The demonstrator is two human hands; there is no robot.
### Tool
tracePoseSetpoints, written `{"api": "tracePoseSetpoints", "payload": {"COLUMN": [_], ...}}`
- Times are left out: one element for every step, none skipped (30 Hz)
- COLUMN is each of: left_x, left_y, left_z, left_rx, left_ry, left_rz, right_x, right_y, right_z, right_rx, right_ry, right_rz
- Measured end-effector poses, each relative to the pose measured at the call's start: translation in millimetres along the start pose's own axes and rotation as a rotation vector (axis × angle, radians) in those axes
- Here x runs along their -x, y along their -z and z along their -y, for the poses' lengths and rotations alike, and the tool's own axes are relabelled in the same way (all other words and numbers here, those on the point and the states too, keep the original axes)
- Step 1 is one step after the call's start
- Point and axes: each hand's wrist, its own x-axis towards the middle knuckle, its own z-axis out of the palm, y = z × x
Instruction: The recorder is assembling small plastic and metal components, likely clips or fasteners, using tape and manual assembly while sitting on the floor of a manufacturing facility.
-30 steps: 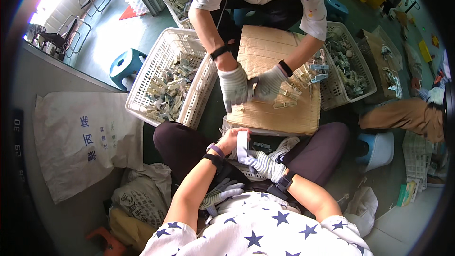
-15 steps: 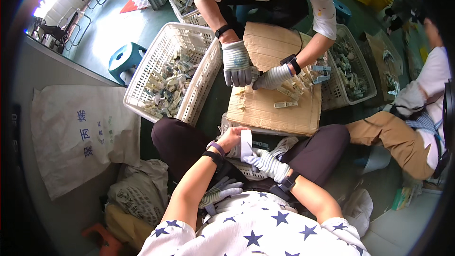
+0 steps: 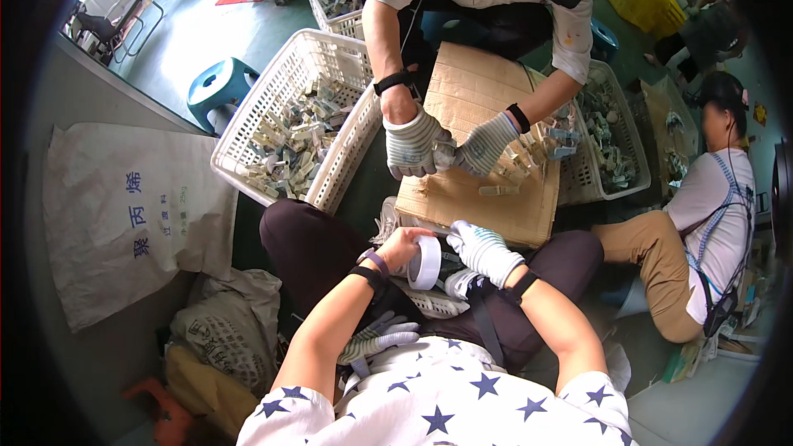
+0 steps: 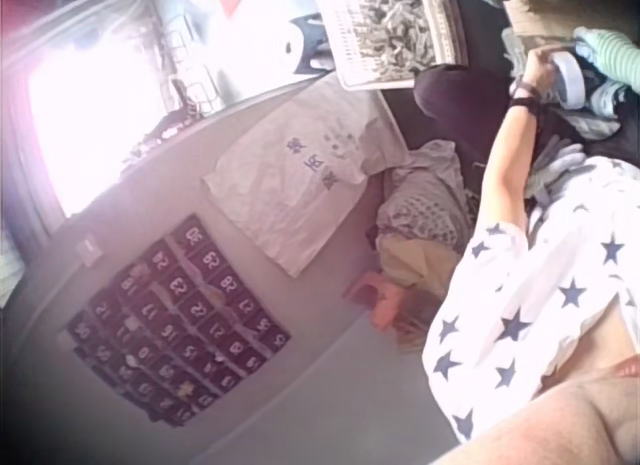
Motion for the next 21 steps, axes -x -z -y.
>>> {"api": "tracePoseSetpoints", "payload": {"left_x": [-3, -6, -7, -7, -7, -7, -8, -9, -8, -6, -4, -1, 2, 5, 11, 8, 7, 6, 6, 8, 9], "left_y": [1, 1, 2, 2, 2, 1, 0, -1, -1, -2, -2, -5, -7, -10, -10, -6, -4, -4, -3, -3, -3], "left_z": [4, 9, 9, 11, 12, 11, 9, 8, 4, 1, -3, -12, -20, -29, -33, -18, -13, -11, -9, -7, -8], "left_rx": [0.003, 0.023, 0.044, 0.047, 0.075, 0.103, 0.106, 0.1, 0.09, 0.089, 0.091, 0.095, 0.096, -0.089, -0.275, -0.225, -0.227, -0.131, -0.036, -0.041, -0.054], "left_ry": [-0.003, 0.013, 0.03, 0.029, 0.052, 0.073, 0.071, 0.082, 0.094, 0.094, 0.091, 0.089, 0.089, 0.122, 0.157, 0.134, 0.133, 0.139, 0.145, 0.145, 0.124], "left_rz": [0.0, -0.009, -0.019, -0.021, -0.037, -0.05, -0.05, -0.058, -0.066, -0.064, -0.066, -0.06, -0.056, -0.002, 0.043, 0.09, 0.087, 0.088, 0.089, 0.09, 0.067], "right_x": [-5, -10, -16, -22, -27, -33, -37, -41, -44, -44, -43, -42, -43, -43, -44, -45, -45, -45, -43, -34, -26], "right_y": [-3, -6, -6, -7, -9, -14, -18, -23, -22, -17, -18, -17, -16, -16, -17, -18, -19, -22, -24, -26, -28], "right_z": [1, 2, 7, 11, 14, 13, 12, 10, 13, 16, 16, 14, 12, 10, 12, 14, 14, 12, 9, 5, 0], "right_rx": [0.004, 0.09, 0.093, 0.145, 0.197, 0.23, 0.233, 0.302, 0.369, 0.372, 0.371, 0.373, 0.374, 0.375, 0.37, 0.365, 0.364, 0.39, 0.415, 0.373, 0.332], "right_ry": [-0.002, -0.003, -0.001, -0.001, -0.001, 0.063, 0.062, 0.08, 0.096, 0.092, 0.09, 0.083, 0.079, 0.074, 0.064, 0.054, 0.057, 0.085, 0.112, 0.164, 0.214], "right_rz": [0.013, 0.089, 0.09, 0.1, 0.11, 0.072, 0.074, 0.083, 0.088, 0.123, 0.122, 0.119, 0.116, 0.115, 0.116, 0.117, 0.115, 0.096, 0.076, 0.008, -0.062]}}
